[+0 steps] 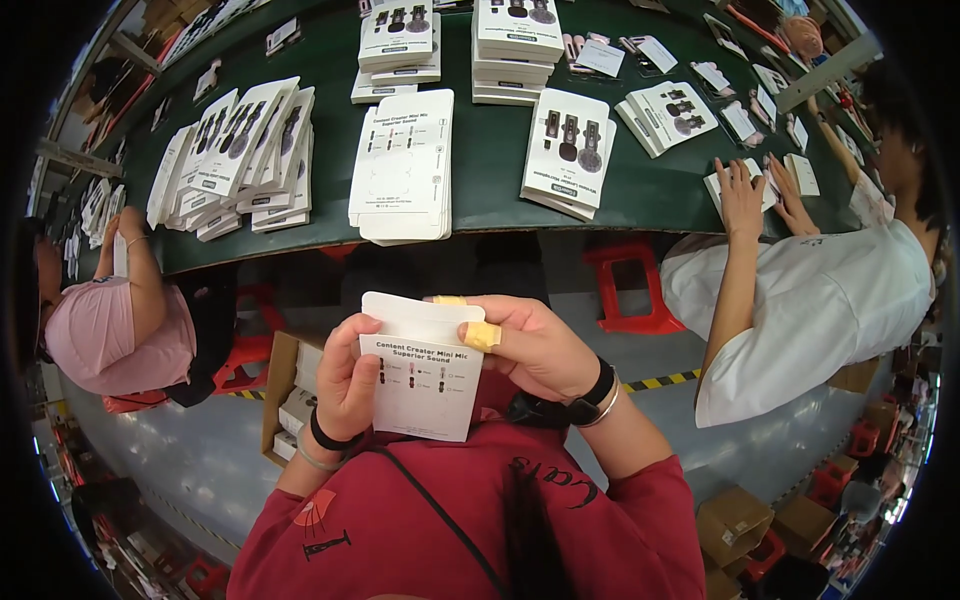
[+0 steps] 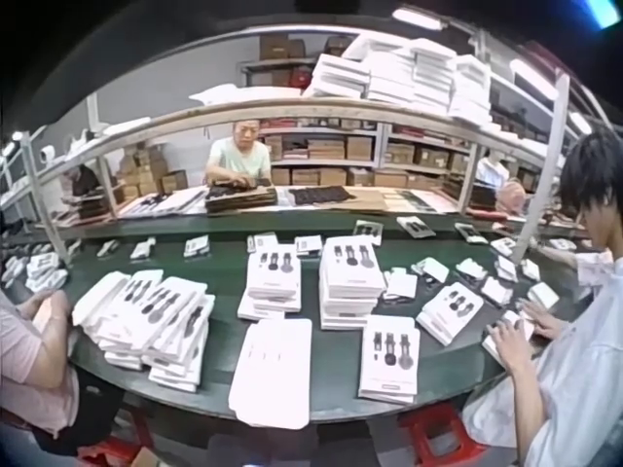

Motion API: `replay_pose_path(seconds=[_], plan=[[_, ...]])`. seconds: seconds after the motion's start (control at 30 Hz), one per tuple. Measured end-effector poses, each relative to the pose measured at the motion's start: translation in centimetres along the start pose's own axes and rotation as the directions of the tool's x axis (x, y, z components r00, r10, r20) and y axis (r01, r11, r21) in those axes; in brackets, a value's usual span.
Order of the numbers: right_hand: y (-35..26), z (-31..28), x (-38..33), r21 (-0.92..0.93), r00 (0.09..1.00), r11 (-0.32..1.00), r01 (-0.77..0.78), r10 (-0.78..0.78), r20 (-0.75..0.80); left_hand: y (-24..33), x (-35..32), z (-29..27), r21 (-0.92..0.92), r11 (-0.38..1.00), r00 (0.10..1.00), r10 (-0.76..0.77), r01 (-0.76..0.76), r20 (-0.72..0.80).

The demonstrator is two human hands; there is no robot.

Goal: The person removes a rubber band from a stack of microphone boxes and places them on the table. They then pick up the boxes one by one, folding the top and bottom flaps of each box closed before placing it into a new stack.

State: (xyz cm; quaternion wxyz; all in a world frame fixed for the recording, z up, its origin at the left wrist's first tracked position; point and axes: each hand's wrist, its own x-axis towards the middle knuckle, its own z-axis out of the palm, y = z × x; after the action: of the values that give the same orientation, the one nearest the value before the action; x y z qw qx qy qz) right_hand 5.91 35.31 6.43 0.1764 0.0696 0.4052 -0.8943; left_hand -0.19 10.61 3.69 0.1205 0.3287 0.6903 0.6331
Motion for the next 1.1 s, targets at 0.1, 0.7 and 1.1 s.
replay_pose_path(seconds=[0.1,0.7,1.1], plan=[[-0.6,1.0,0.3,-0.145,0.996,0.987,0.076,-0.081,-0.027,-0.2,-0.1,0.3,0.029,0.999,0.998,-0.027,0.029,-0.062],[-2.6,3.2,-0.1,-0.902,0.921,0.264,0.341,-0.284,0.265,1.8,2.4,-1.7,0.018,0.994,0.994,-0.108,0.108,0.001],[-2.1,2.4,-0.1,-0.803,0.977,0.564,0.193,-0.184,0.105,2.4,5.4,-1.5,-0.335,0.794,0.855,-0.418,0.508,0.307]])
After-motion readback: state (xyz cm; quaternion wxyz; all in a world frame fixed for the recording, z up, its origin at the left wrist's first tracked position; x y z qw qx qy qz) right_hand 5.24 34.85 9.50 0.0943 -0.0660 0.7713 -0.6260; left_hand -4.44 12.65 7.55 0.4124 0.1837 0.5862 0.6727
